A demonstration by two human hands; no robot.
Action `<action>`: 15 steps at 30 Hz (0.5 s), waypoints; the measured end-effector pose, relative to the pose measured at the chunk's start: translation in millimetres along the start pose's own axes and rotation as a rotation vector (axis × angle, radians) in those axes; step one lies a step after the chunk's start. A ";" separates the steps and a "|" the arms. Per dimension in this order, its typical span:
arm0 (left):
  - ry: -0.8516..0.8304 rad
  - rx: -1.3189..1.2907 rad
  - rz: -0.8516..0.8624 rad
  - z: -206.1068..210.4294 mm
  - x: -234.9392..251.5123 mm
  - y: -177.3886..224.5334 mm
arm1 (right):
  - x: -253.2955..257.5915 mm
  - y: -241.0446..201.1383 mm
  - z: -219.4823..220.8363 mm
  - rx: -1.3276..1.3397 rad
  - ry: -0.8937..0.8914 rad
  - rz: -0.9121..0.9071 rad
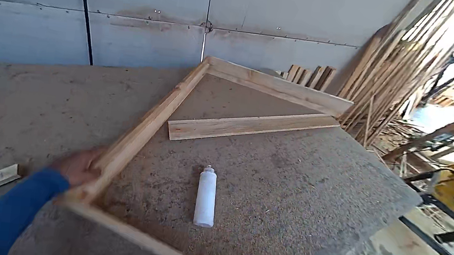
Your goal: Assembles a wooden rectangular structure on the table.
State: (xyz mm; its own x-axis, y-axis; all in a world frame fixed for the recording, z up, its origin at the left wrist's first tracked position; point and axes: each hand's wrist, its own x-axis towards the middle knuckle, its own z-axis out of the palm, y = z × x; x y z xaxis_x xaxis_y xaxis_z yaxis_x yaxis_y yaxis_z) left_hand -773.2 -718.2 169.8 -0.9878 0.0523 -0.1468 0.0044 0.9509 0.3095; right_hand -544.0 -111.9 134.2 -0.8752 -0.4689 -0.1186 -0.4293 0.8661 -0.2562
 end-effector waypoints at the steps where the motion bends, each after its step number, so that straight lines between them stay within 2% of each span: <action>1: 0.135 0.123 -0.024 -24.9 17.0 10.3 | 26.3 -41.8 0.6 0.034 -0.040 0.068; 2: 0.317 0.138 -0.048 -47.9 24.5 25.4 | 54.4 -84.1 0.0 0.060 -0.064 0.135; 4: 0.641 -0.143 -0.050 -83.1 16.5 62.7 | 127.5 -141.6 -2.9 0.045 -0.033 0.141; 5: 0.753 -0.304 -0.019 -93.9 1.8 85.1 | 173.7 -157.6 -7.7 0.052 -0.030 0.136; 7: 0.872 -0.474 0.089 -86.9 -42.8 124.4 | 259.1 -191.5 -23.1 0.170 -0.148 0.179; 9: 0.855 -0.527 0.123 -52.8 -91.1 153.1 | 318.5 -235.8 -39.6 0.346 -0.166 0.234; 11: 0.754 -0.536 0.057 -4.3 -128.3 163.3 | 365.6 -260.8 -45.6 0.615 -0.072 0.231; 13: 0.590 -0.554 -0.069 43.3 -153.2 161.1 | 396.2 -259.7 -57.9 0.935 -0.092 0.091; 15: 0.382 -0.623 -0.213 78.5 -168.8 159.6 | 395.4 -241.1 -63.5 0.982 -0.025 -0.188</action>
State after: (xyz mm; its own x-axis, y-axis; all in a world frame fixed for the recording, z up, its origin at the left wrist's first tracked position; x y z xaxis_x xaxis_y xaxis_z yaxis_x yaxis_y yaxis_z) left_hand -593.5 -551.3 170.1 -0.9432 -0.3302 0.0375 -0.1692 0.5744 0.8009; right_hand -800.8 -495.1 209.9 -0.8024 -0.5966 -0.0122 -0.1756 0.2556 -0.9507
